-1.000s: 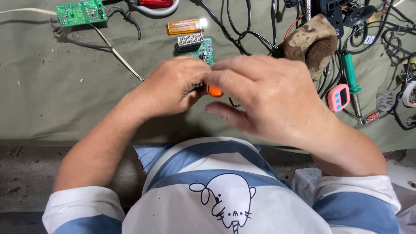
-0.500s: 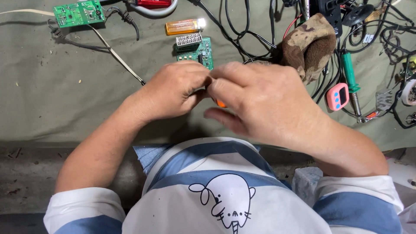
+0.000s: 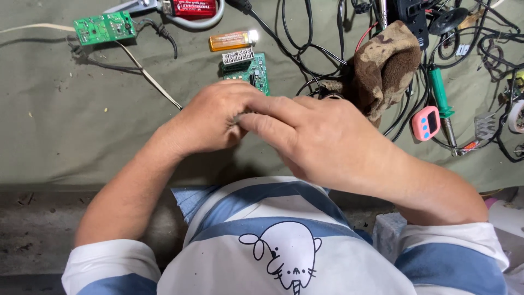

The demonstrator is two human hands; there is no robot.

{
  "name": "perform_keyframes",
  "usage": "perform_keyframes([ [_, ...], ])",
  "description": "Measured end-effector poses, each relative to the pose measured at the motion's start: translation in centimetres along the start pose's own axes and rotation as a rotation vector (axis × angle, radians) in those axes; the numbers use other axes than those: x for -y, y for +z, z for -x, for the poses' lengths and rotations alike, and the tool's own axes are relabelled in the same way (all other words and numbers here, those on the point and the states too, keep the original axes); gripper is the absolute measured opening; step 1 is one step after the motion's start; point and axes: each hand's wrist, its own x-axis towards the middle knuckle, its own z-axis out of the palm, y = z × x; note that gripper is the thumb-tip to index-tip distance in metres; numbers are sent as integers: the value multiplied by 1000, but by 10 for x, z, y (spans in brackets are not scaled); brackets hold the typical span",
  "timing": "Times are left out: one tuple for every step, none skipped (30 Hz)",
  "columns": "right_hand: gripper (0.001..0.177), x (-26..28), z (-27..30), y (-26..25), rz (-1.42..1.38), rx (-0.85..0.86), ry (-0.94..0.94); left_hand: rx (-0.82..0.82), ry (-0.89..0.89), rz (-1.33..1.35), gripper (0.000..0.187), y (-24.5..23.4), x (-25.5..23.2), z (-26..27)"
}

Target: Using a screwdriver to adjust terminals on a circuit board

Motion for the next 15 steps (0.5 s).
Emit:
perform_keyframes([
  [51,0,0,2,1,-5,1,3,2,-4,52,2,-1,0],
  [35,-1,0,4,5,-68,4,-38,-13,-16,35,4,-1,0],
  [21,-1,0,6,9,-132,7,-80,-28,-29,22,6,-2,0],
  [21,-2,0,6,15,-136,6,-81,-22,-34,22,6,-1,0],
  [29,-3,1,7,89,-118,35,-71,-24,-23,26,6,-1,0],
  [38,-3,3,7,159,-96,66,-58,-28,-8,33,8,-1,1],
  [38,-1,3,7,162,-98,69,-57,-24,-9,33,9,-1,1],
  [41,0,2,5,82,-53,62,-22,-14,9,31,9,-1,0],
  [49,1,2,4,3,-8,54,13,-4,27,29,9,-1,-1],
  [49,2,3,7,5,-6,54,11,-3,28,29,6,-3,-1],
  [42,2,4,10,-1,-50,44,1,-11,38,36,4,-4,-2],
  [38,3,6,13,-9,-93,37,-7,-19,52,43,3,-6,-2],
  [38,3,7,15,-10,-90,40,-6,-19,57,43,5,-4,0],
  [26,3,8,17,19,-119,58,-27,-17,38,30,7,-1,2],
  [18,3,9,19,48,-147,75,-49,-15,20,32,10,1,4],
])
